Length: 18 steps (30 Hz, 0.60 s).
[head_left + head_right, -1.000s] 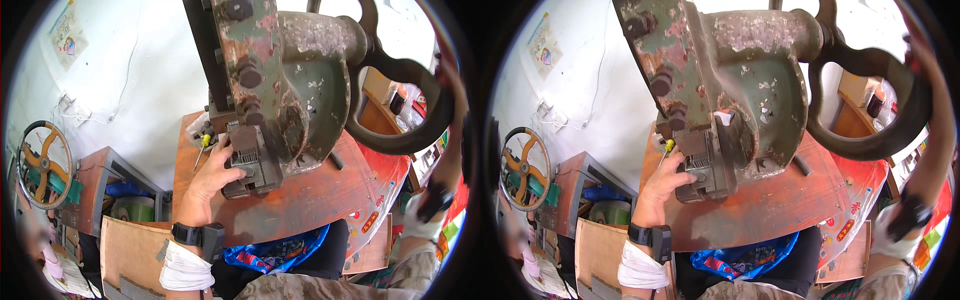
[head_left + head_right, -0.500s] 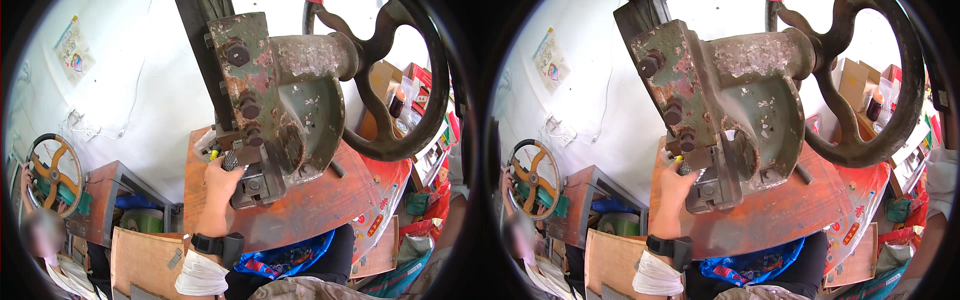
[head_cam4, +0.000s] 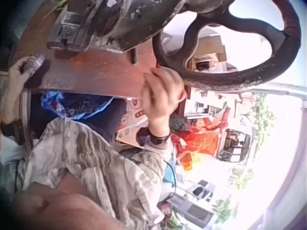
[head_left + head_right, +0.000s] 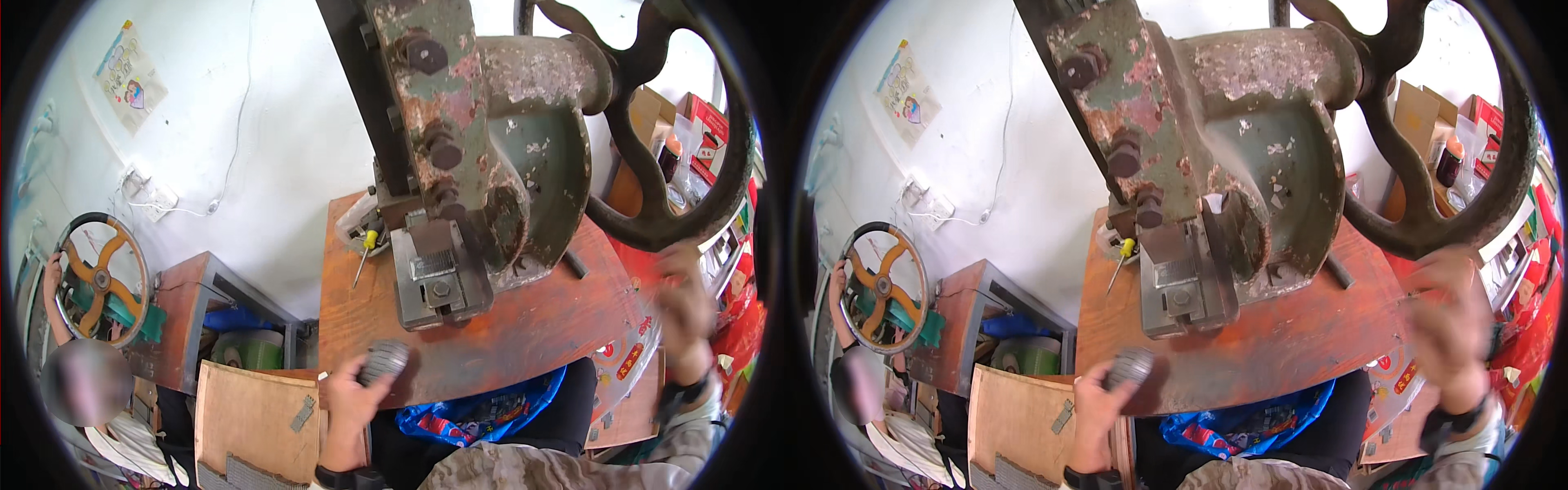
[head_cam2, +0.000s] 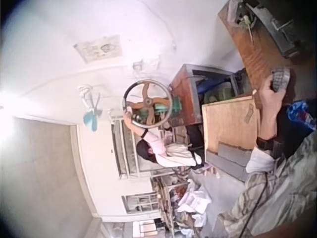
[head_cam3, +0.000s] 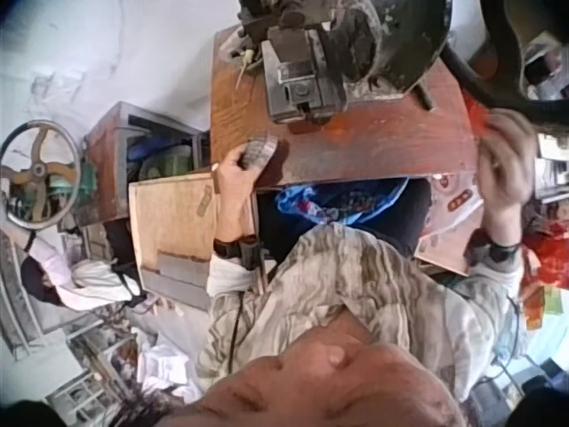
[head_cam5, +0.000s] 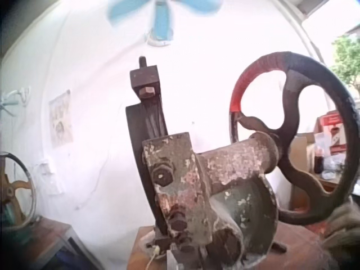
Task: Using a manual punch press to process small metal components.
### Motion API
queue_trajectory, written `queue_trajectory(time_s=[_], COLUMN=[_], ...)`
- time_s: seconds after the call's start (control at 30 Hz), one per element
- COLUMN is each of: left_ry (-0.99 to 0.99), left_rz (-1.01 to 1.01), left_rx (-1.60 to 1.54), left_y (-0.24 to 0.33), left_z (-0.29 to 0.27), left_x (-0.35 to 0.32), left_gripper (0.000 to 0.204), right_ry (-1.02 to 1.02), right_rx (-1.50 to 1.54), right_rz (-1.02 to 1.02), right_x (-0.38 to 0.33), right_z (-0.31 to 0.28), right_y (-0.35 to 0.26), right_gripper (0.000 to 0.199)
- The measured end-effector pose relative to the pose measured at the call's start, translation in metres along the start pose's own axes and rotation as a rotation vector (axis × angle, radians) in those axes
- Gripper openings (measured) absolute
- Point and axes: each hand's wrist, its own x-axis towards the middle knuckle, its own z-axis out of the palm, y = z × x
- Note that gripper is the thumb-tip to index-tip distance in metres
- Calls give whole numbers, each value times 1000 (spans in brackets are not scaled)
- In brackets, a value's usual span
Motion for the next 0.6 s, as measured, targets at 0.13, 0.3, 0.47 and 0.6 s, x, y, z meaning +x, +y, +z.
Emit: queue_trajectory(time_s=[0.13,0.3,0.47,0.6], left_ry=[-109,-128,-160,-186], left_rz=[530,481,456,455], left_rx=[424,638,737,703], left_y=[-8,-8,-13,-3], left_z=[47,43,47,49], left_x=[-5,1,-2,-7], left_gripper=[42,57,65,66], right_ry=[-105,-173,-152,-132], right_rx=[150,200,187,169], right_rz=[328,385,455,431], right_x=[-64,-77,-80,-83], right_z=[101,136,139,138], right_y=[-9,-15,-17,-18], right_gripper=[26,23,20,19])
